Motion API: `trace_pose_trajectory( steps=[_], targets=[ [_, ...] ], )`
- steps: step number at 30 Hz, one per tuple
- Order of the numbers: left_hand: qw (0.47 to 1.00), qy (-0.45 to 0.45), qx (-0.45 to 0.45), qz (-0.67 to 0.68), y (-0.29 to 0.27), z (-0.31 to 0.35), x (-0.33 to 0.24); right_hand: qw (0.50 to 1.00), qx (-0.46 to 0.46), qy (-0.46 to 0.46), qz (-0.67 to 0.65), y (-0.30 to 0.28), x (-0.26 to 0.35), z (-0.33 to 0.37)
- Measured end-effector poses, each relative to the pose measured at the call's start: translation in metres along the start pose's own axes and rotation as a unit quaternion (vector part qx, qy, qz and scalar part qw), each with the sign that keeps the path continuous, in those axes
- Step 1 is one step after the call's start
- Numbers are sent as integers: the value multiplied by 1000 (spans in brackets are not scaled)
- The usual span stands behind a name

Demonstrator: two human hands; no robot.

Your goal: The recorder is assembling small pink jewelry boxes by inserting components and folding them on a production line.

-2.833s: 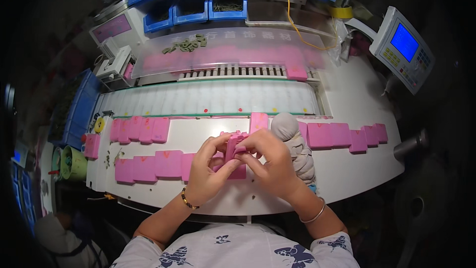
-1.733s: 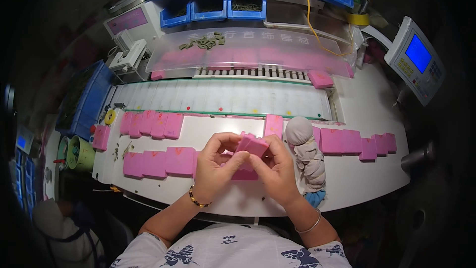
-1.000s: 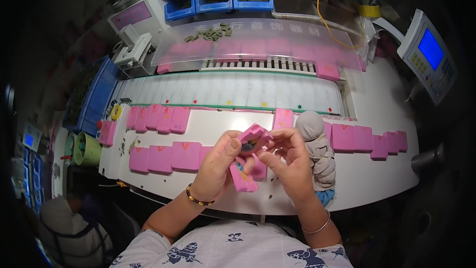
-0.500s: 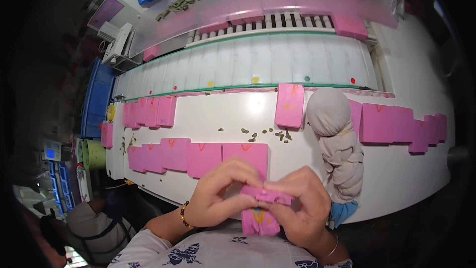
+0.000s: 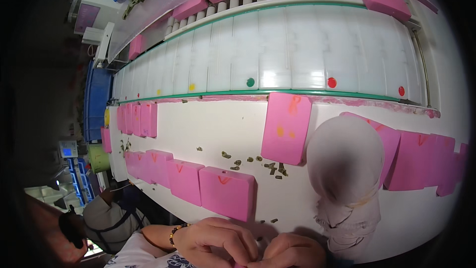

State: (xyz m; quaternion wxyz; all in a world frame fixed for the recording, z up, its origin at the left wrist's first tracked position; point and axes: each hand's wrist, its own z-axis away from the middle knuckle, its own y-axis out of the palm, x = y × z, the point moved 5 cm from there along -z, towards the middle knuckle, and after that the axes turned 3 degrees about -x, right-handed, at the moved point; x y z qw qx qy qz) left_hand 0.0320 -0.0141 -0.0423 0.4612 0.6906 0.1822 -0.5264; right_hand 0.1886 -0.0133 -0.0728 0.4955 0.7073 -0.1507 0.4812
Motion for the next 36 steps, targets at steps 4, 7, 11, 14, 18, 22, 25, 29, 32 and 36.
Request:
trace_pose_trajectory(
  steps=[4,7,11,14,18,22,25,29,32,36],
  targets=[
    [995,1,-73,-67,-5,10,4,985,-73,-33,154,4,5,-1],
    [990,4,-99,-96,-1,9,-1,969,-80,-76,220,12,22,-10],
    [989,-3,-111,-101,10,11,-6,965,-106,-67,230,13,25,7],
    [990,-42,-80,-107,5,25,-15,989,-40,-27,137,21,6,12],
    [988,-100,-83,79,11,48,-9,987,-133,88,-10,37,-9,21],
    [980,-82,-85,162,19,74,-7,962,-173,152,-146,65,-14,29],
    [982,-9,-121,145,19,93,-8,967,-136,154,-151,89,-19,25],
    [965,-13,-233,115,8,123,-4,976,-149,150,-47,108,-34,22],
    [953,46,-274,124,0,138,1,978,-167,126,20,126,-35,16],
    [927,104,-345,104,-16,155,4,986,-124,105,31,149,-42,3]
  ],
)
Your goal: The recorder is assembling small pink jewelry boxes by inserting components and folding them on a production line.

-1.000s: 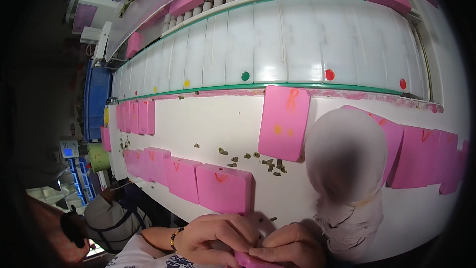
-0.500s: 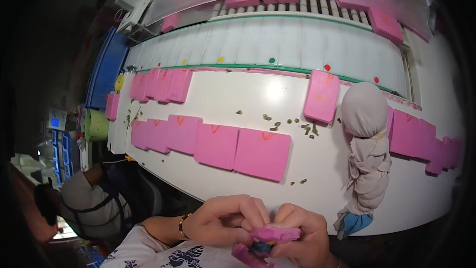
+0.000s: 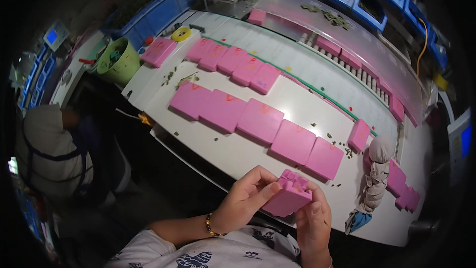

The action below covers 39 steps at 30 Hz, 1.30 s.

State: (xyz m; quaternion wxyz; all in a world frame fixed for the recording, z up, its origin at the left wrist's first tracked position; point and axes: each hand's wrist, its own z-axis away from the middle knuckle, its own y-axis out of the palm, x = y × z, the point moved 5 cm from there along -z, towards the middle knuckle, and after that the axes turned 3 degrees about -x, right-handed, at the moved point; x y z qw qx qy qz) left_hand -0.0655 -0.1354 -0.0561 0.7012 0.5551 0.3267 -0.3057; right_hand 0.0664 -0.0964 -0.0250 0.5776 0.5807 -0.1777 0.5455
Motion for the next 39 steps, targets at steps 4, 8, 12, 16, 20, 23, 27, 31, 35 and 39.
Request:
trace_pose_trajectory(
  steps=[4,8,12,16,20,23,27,31,35,39],
  targets=[
    [992,52,-4,-112,-13,9,-14,978,-12,-106,181,9,3,-13],
    [979,128,-19,-160,-9,16,-28,961,-60,-116,242,12,0,-18],
    [975,106,25,-191,-21,12,-25,899,-12,-205,386,34,2,-9],
    [978,151,57,-132,-21,9,-27,909,10,-223,353,37,7,-9],
    [985,124,57,-103,-20,-2,-35,945,-7,-198,259,50,12,-17],
    [982,125,31,-141,-20,-19,-42,967,-35,-143,210,34,18,-28],
    [979,106,70,-160,-10,-35,-54,924,-32,-219,311,14,33,-43],
    [985,77,110,-104,-3,-62,-55,863,-28,-333,379,5,60,-53],
    [983,47,152,-90,4,-82,-59,882,-11,-313,351,-15,69,-60],
    [945,-109,299,-79,10,-87,-59,924,81,-274,253,-18,73,-62]
  ],
)
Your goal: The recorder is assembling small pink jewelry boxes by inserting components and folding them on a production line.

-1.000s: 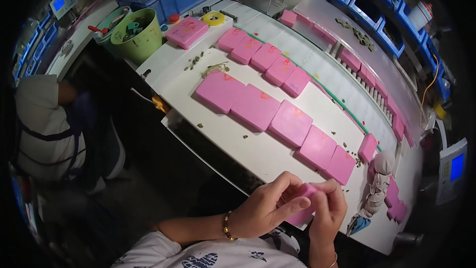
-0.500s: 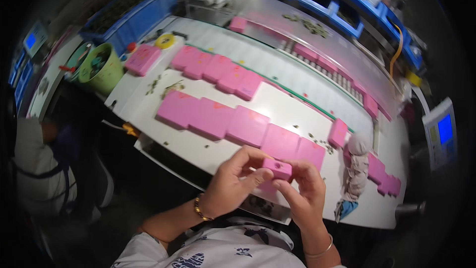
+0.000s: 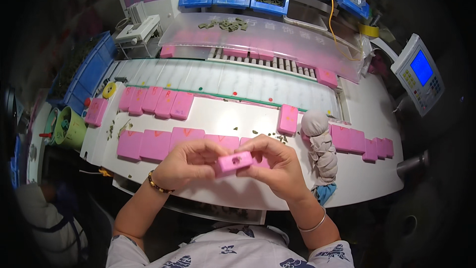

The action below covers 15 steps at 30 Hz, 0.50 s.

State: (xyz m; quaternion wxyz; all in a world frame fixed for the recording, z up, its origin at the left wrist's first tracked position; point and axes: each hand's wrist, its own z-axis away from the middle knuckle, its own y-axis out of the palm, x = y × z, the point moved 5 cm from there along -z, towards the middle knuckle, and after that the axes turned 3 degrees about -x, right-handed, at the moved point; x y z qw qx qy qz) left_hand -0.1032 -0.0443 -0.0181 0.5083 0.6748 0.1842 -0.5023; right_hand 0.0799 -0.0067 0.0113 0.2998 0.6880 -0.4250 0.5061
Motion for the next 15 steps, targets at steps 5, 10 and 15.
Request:
trace_pose_trajectory(
  steps=[5,10,15],
  targets=[
    [999,6,48,19,19,-15,-14,970,72,92,-212,1,1,-2],
    [958,17,-112,-264,-31,-45,-42,990,-114,79,37,-28,-8,-3],
    [728,119,-412,-534,-155,-56,-98,975,-180,84,100,-50,-13,24]
  ],
)
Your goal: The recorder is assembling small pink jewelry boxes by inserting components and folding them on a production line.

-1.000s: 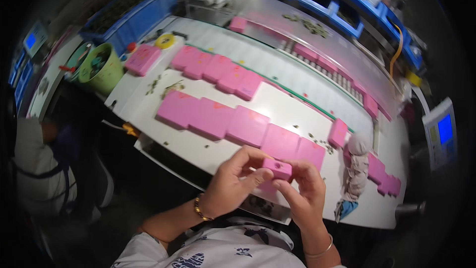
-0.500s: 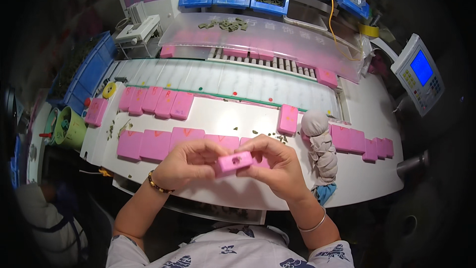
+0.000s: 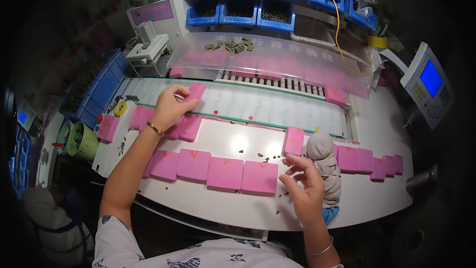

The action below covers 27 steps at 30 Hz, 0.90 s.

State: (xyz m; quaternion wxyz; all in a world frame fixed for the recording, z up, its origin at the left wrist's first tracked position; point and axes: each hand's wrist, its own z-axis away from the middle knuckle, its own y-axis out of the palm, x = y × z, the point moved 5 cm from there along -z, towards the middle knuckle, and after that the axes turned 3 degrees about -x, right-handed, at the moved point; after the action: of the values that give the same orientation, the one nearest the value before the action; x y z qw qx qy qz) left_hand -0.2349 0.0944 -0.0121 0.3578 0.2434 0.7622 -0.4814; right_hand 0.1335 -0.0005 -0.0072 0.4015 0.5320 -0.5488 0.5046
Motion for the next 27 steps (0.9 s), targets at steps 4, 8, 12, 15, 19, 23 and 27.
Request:
trace_pose_trajectory(
  steps=[4,8,12,15,19,23,27],
  targets=[
    [980,50,-49,-188,7,-32,32,998,-40,-11,40,-19,-8,18],
    [971,47,-52,-230,12,-45,36,993,-73,-36,81,-32,-12,27],
    [958,28,-48,-281,10,-52,33,983,-93,-80,134,-39,-8,28],
    [950,70,-60,-299,3,-40,9,971,-97,-120,180,-43,-1,31],
    [965,154,118,-174,3,-2,-35,961,-95,-154,209,-51,3,33],
    [901,227,302,-214,10,38,-37,956,-74,-176,222,-53,13,31],
    [906,208,276,-245,6,44,-36,964,-14,-174,199,-33,20,29]
  ],
)
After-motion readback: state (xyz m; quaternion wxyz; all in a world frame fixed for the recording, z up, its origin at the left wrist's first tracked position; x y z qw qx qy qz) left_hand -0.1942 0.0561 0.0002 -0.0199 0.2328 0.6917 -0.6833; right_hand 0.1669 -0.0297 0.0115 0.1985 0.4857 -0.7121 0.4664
